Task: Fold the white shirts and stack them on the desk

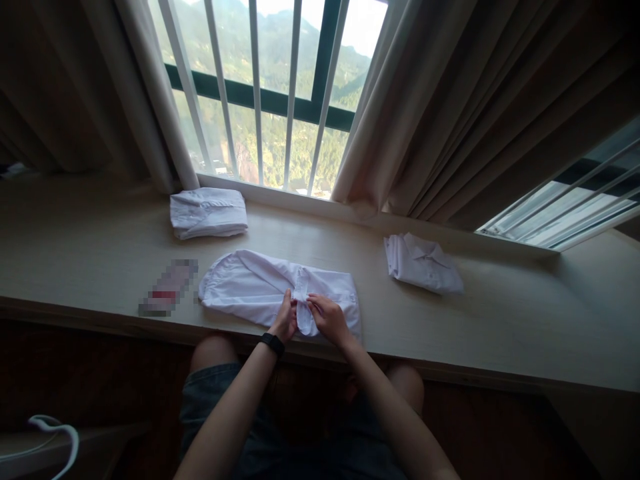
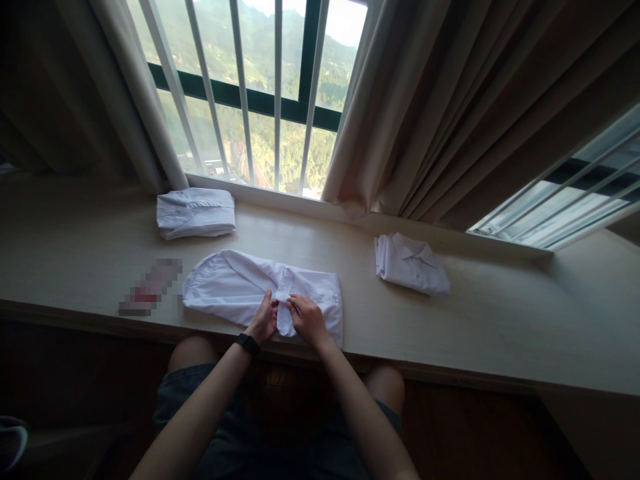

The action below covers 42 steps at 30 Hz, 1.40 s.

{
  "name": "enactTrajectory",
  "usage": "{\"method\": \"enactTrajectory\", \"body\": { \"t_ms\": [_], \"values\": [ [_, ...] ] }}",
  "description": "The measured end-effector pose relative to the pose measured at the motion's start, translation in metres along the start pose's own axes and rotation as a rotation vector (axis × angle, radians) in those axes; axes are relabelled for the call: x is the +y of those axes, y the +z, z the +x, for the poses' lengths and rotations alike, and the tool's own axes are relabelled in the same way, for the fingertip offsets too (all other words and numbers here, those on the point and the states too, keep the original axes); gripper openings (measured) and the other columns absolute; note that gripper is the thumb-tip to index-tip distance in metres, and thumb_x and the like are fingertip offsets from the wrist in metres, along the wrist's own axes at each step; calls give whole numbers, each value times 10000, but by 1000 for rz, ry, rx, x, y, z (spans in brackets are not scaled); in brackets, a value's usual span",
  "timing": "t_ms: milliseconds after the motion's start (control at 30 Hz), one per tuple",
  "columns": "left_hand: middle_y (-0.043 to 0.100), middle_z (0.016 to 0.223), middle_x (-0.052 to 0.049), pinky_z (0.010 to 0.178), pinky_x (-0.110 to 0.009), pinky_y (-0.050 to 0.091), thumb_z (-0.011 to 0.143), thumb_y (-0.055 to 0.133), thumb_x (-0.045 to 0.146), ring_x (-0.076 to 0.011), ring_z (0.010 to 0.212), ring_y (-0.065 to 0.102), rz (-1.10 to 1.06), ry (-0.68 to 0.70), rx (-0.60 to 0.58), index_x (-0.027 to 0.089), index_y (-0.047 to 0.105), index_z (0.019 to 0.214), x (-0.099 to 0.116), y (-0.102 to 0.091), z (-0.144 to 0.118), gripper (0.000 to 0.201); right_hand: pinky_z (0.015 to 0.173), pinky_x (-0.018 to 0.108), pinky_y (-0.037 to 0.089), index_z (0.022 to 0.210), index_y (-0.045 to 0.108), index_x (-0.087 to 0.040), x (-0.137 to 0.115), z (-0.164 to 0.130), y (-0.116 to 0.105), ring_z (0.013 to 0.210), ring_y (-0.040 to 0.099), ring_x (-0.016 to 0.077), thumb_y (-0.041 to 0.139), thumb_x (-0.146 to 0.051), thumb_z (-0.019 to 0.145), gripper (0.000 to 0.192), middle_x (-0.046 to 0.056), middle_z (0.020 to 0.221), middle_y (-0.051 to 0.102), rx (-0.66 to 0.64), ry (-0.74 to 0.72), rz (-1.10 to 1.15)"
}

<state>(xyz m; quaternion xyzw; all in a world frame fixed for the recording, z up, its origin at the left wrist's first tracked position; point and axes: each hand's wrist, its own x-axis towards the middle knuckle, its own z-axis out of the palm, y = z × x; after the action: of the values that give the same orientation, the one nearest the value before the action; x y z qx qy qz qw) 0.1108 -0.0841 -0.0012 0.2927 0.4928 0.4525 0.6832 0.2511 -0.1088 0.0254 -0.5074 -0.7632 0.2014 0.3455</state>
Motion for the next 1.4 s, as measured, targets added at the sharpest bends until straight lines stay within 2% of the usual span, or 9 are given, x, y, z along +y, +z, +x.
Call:
{"method": "enactTrajectory", "body": {
  "t_ms": [200,333,500,667,767,867,1067,1233,1400],
  "values": [
    [658,836,-47,667,-256,487,744,705,591,-158,743,622,140,151,107,161,574,952,-5,9,5,496,1091,362,462,1266,645,-218,6,-22,-2,1277,574,196,387,-308,1010,374,78,1363,617,172,74,222],
    [666,880,-41,731,-249,470,763,710,476,-163,823,610,233,241,145,169,623,923,-2,14,21,357,1178,438,342,1375,576,-223,19,-15,-16,1410,429,213,308,-302,1026,448,75,1447,545,297,107,-27],
    [689,937,-83,749,-290,497,820,609,601,-195,850,637,252,228,121,142,633,985,3,13,36,489,1178,661,74,1540,358,-328,35,-11,-14,1523,87,371,474,-521,962,621,45,1640,222,-17,282,-462],
    [693,1149,-116,878,-314,504,716,767,571,-232,1024,656,295,244,50,169,600,1192,0,10,28,645,1171,608,183,1492,447,-342,49,6,-19,1463,295,366,553,-567,896,646,56,1570,388,-227,354,-319],
    [674,1215,-129,922,-327,478,677,829,413,-250,1081,638,521,322,91,181,572,1253,-4,10,21,672,1146,402,338,1300,656,-250,72,39,-39,1318,513,253,560,-366,884,443,61,1384,602,-55,371,-157],
    [705,1088,-113,882,-332,463,780,716,397,-246,998,642,753,374,121,168,632,1111,-7,9,18,412,1130,364,349,1107,745,-214,104,71,-56,1248,560,242,637,-278,791,340,78,1262,678,144,441,-30],
    [684,805,-26,730,-262,447,893,540,398,-175,789,620,785,379,68,181,630,826,-8,3,20,244,733,329,524,757,740,-172,151,90,-62,748,662,218,721,-469,689,305,65,761,733,131,535,195],
    [696,956,-80,815,-318,471,862,580,340,-218,897,637,787,363,177,171,621,970,-3,4,14,205,745,294,519,918,735,-159,165,81,-54,853,658,207,750,-529,629,470,93,957,741,207,493,295],
    [646,1194,-154,1039,-408,397,872,581,360,-288,1165,579,984,589,458,162,564,1205,30,21,15,387,897,330,490,1062,717,-185,175,64,-40,1002,637,229,670,-551,713,507,102,1110,716,419,508,239]
  ]
}}
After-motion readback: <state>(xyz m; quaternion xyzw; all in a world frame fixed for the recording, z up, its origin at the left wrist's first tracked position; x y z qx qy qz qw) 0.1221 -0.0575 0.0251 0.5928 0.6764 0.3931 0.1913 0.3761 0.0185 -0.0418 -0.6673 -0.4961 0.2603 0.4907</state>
